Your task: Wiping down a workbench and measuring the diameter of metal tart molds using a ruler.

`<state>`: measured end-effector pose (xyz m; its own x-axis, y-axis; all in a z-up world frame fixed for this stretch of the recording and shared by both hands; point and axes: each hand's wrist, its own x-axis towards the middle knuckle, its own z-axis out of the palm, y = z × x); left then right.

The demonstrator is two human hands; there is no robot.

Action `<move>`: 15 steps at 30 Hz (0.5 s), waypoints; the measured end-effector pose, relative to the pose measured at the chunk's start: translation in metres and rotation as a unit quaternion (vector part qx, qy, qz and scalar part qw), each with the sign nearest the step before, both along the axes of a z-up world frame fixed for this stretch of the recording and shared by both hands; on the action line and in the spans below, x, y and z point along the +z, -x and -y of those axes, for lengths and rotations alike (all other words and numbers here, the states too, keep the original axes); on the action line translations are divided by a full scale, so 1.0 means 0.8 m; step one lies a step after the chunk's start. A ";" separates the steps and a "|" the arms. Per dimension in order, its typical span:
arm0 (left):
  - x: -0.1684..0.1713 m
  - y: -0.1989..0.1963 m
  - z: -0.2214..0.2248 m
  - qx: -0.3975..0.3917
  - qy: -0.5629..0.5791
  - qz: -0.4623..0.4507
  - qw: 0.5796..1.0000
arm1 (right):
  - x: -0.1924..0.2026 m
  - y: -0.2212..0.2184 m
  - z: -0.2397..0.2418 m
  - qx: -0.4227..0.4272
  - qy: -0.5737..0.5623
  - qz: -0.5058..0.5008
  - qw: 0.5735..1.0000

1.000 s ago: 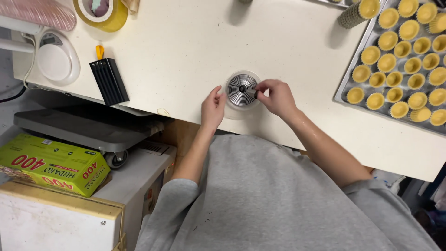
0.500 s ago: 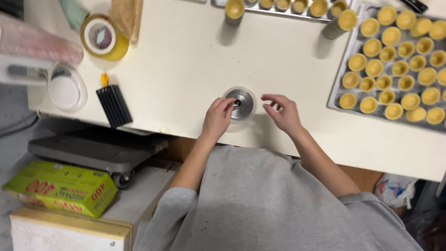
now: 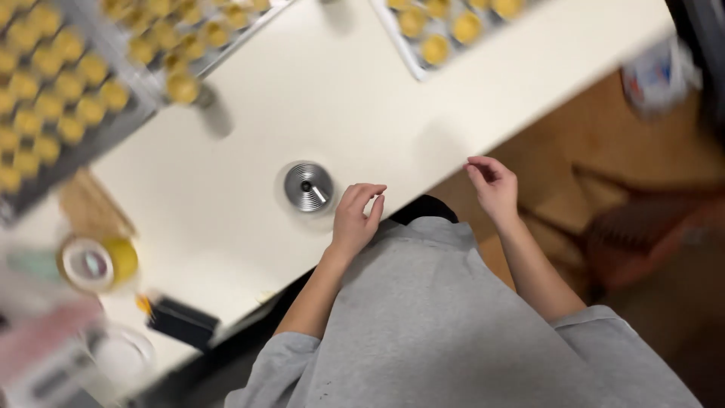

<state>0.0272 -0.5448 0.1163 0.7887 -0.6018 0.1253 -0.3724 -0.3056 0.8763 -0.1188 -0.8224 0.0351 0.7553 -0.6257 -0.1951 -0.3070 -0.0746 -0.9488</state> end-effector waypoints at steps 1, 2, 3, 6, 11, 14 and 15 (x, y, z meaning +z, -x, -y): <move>-0.003 0.004 0.006 -0.030 -0.008 -0.016 0.999 | -0.009 0.034 -0.016 -0.033 -0.013 -0.005 0.999; -0.006 0.008 0.017 -0.058 -0.014 -0.029 0.998 | -0.018 0.064 -0.029 -0.065 -0.024 -0.008 0.998; -0.015 0.011 0.024 -0.098 -0.014 -0.031 0.995 | -0.015 0.095 -0.048 -0.105 -0.023 -0.009 0.994; -0.036 0.024 0.055 -0.168 -0.050 -0.002 0.984 | -0.017 0.166 -0.089 -0.160 -0.024 -0.063 0.985; -0.068 0.043 0.139 -0.234 -0.058 0.098 0.966 | -0.059 0.251 -0.101 -0.229 -0.072 -0.063 0.969; -0.093 0.038 0.210 -0.260 -0.077 0.130 0.954 | -0.068 0.283 -0.075 -0.245 -0.080 -0.068 0.964; -0.099 0.044 0.230 -0.264 -0.084 0.123 0.953 | -0.078 0.297 -0.067 -0.247 -0.087 -0.074 0.962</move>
<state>-0.0078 -0.7289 0.0368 0.3291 -0.9346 0.1347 -0.7011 -0.1463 0.6979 -0.3565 -0.7686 -0.0271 0.3295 -0.8492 -0.4126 -0.3965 0.2721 -0.8768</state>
